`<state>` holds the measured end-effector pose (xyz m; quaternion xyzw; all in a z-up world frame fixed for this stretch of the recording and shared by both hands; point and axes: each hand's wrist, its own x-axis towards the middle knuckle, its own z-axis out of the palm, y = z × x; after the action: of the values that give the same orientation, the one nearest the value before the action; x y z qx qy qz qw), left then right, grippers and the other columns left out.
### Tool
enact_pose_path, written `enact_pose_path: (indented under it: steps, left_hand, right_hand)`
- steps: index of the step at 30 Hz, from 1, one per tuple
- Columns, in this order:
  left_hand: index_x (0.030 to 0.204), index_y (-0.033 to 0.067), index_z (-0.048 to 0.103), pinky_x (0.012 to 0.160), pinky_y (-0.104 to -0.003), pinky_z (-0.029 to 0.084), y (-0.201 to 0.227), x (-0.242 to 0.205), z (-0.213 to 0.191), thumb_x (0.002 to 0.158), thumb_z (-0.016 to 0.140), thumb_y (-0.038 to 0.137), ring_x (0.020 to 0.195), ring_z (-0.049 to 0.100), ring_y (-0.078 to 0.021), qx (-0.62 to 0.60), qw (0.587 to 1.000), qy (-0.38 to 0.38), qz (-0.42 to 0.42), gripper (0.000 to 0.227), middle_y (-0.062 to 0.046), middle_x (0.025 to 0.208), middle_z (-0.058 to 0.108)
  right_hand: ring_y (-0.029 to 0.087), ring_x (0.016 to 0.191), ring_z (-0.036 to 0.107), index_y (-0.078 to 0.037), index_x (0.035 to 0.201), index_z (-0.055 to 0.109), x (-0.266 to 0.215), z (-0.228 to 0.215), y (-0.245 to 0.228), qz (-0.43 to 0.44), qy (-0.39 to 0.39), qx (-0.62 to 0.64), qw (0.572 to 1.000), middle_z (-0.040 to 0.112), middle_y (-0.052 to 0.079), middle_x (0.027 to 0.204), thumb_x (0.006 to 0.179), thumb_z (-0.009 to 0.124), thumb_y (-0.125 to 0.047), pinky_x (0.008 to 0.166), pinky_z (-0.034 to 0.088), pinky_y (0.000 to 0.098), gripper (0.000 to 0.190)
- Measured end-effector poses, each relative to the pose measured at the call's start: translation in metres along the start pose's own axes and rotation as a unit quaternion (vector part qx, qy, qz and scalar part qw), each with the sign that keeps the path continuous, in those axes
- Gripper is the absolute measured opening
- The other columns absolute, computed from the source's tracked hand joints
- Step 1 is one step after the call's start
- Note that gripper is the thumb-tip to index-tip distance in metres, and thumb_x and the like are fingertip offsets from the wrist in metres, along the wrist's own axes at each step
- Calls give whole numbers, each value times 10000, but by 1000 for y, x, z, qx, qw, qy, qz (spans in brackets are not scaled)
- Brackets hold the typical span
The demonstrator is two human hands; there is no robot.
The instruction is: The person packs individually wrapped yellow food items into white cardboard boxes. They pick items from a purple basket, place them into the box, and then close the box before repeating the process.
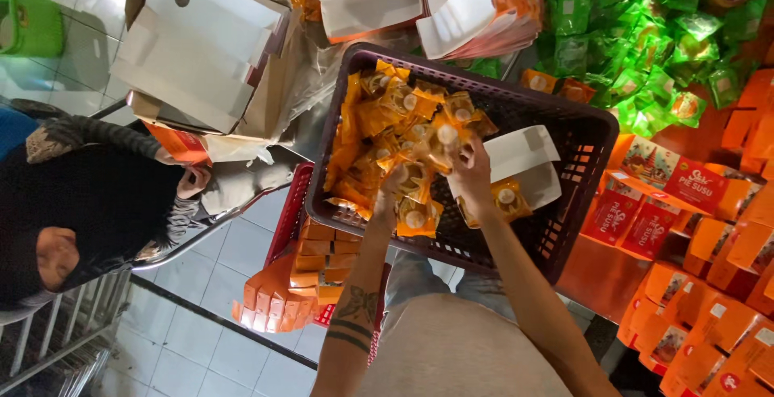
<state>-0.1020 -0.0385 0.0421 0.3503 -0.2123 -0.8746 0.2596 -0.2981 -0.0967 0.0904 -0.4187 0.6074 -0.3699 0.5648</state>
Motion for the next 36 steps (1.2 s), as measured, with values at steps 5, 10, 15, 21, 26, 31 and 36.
enact_pose_path:
  steps: [5, 10, 15, 21, 26, 31, 36]
  left_hand:
    - [1384, 114, 686, 1174, -545, 370, -26, 40, 20, 866, 749, 748, 1364, 549, -404, -107, 903, 411, 59, 821, -206, 1395, 656]
    - [1423, 106, 659, 1225, -497, 349, -45, 29, 74, 919, 629, 752, 1421, 519, -348, 74, 911, 400, 65, 820, -178, 1446, 636]
    - [1531, 111, 555, 1235, -516, 336, -9, 34, 154, 920, 513, 863, 1442, 490, -357, -58, 903, 416, 96, 971, -162, 1547, 547]
    - [1480, 111, 570, 1150, -519, 463, -26, 63, 186, 873, 708, 718, 1341, 583, -384, -206, 830, 510, 88, 869, -214, 1477, 566]
    - [1422, 195, 460, 258, -206, 380, -71, 114, 169, 894, 681, 81, 265, 515, -201, -136, 829, 459, 290, 583, -211, 1077, 693]
    - [1512, 302, 490, 498, -131, 440, -50, 91, 211, 1049, 417, 342, 541, 585, -25, 84, 891, 316, 317, 471, -82, 1226, 732]
    - [1666, -43, 210, 1163, -542, 399, -99, 124, 206, 1050, 373, 440, 1463, 400, -420, 21, 883, 464, 67, 799, -342, 1636, 308]
  right_hand:
    - [508, 1441, 426, -34, 1624, 267, -9, -38, -11, -38, -132, -112, 984, 448, 356, 1507, 962, 752, -572, 1125, 404, 640, 982]
    - [468, 1229, 635, -8, 1366, 598, -35, -72, 15, -130, -191, -238, 944, 662, 268, 1249, 926, 826, -406, 1008, 522, 620, 636]
    - [223, 850, 659, 54, 999, 665, -59, -122, 22, -141, -80, -41, 986, 593, 110, 852, 871, 865, -14, 854, 594, 429, 247]
    - [186, 732, 574, 190, 836, 479, -108, -171, -39, -46, -179, -98, 978, 458, 122, 685, 993, 646, 1, 866, 549, 198, 296]
    - [139, 815, 525, 9, 902, 625, -106, -184, -24, -84, -185, 24, 979, 482, 65, 823, 948, 829, -343, 879, 520, 398, 409]
    - [180, 942, 538, 73, 988, 559, -111, -212, -21, -60, -202, 81, 974, 550, 151, 968, 1000, 765, -209, 981, 465, 436, 349]
    - [207, 1098, 554, 29, 1263, 491, -107, -207, 24, -143, -113, -2, 983, 541, 184, 1155, 1034, 699, -176, 1035, 443, 443, 371]
